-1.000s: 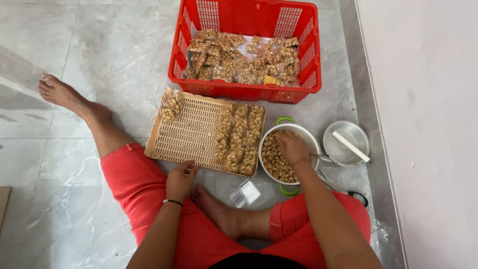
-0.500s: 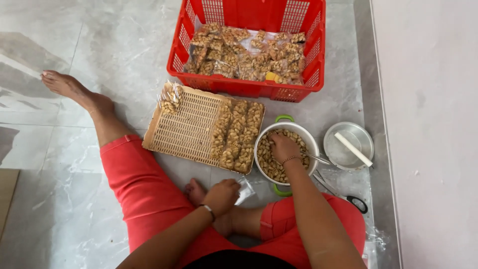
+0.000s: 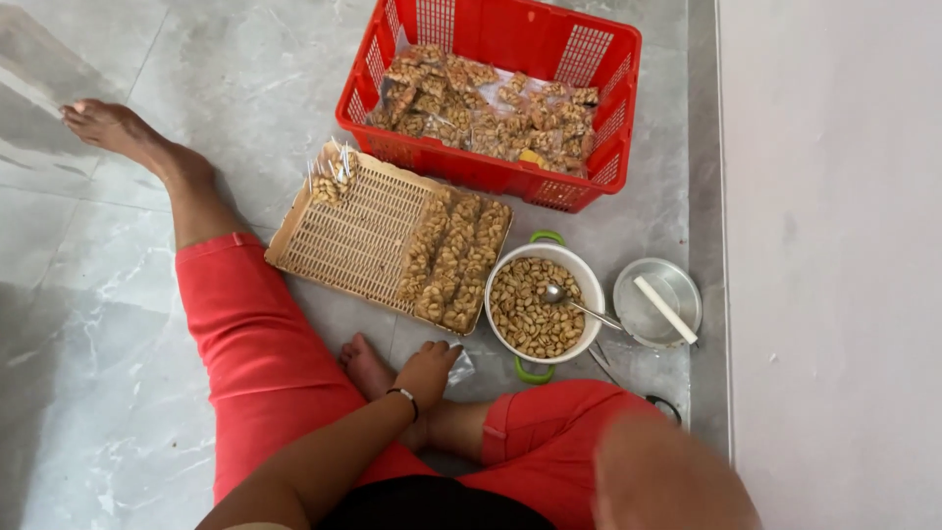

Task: A person sitting on the floor is manually packaging small nut-based snacks into individual plastic bags.

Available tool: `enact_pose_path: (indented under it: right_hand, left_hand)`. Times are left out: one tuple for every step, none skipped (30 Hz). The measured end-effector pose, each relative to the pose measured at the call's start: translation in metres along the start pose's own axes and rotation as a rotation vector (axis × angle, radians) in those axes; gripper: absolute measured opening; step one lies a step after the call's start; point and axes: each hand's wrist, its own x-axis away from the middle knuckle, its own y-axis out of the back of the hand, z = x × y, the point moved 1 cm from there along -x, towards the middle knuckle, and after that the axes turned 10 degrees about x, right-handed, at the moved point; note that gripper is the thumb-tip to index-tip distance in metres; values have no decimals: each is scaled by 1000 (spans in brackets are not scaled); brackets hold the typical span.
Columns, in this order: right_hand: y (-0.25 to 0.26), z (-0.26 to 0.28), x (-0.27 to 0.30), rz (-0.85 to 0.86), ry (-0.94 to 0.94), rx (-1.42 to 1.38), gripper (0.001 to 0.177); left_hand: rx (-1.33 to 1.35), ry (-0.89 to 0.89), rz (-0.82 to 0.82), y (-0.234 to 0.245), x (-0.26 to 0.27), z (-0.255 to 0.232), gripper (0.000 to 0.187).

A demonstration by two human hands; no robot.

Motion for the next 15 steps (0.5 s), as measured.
enact_pose_path:
  right_hand:
    - [-17,9,46,-18,-80,-181,10]
    - [-12,21,102,-35,-159,-362,9]
    - [-17,19,101,-53,-236,-544,8]
    - [-22,17,102,-70,-311,-727,7]
    - [-24,15,103,-82,-388,-912,6]
    - [-9,9,64,-93,-464,-1097,6]
    - [6,2,21,-110,-543,-1291,6]
    - [22,-12,-22,-125,-621,-1485,7]
    - [39,-14,-76,-140,-695,-1677,8]
    - [58,-24,-129,-154,-768,-1871,10]
    - [83,-40,-170,-149,-843,-2065,11]
    - [90,-33,-193,-141,-921,-2259,13]
    - [98,-29,-212,-124,-1001,-2445,14]
    - [108,-25,-232,-104,-1086,-2630,16]
    - [103,-10,-234,-100,-1088,-2631,16]
  left_hand:
    - [-95,40,44,-3,-4,6,60]
    - [-189,80,89,-7,-8,12,64]
    - [-184,84,82,-9,-8,15,64]
    - [-137,91,68,-11,-8,18,60]
    - [-93,98,58,-10,-6,23,56]
    - [-91,101,55,-13,-8,23,56]
    - [-79,97,39,-13,-9,27,48]
    - [-67,92,24,-13,-9,31,41]
    - [-70,100,15,-3,-5,26,41]
    - [37,116,-48,7,-1,22,32]
    - [148,135,-99,12,10,15,24]
    - [148,146,-95,22,12,15,24]
    - [240,168,-109,28,13,12,17]
    - [332,190,-124,35,13,10,18]
    - [331,193,-122,37,12,7,18]
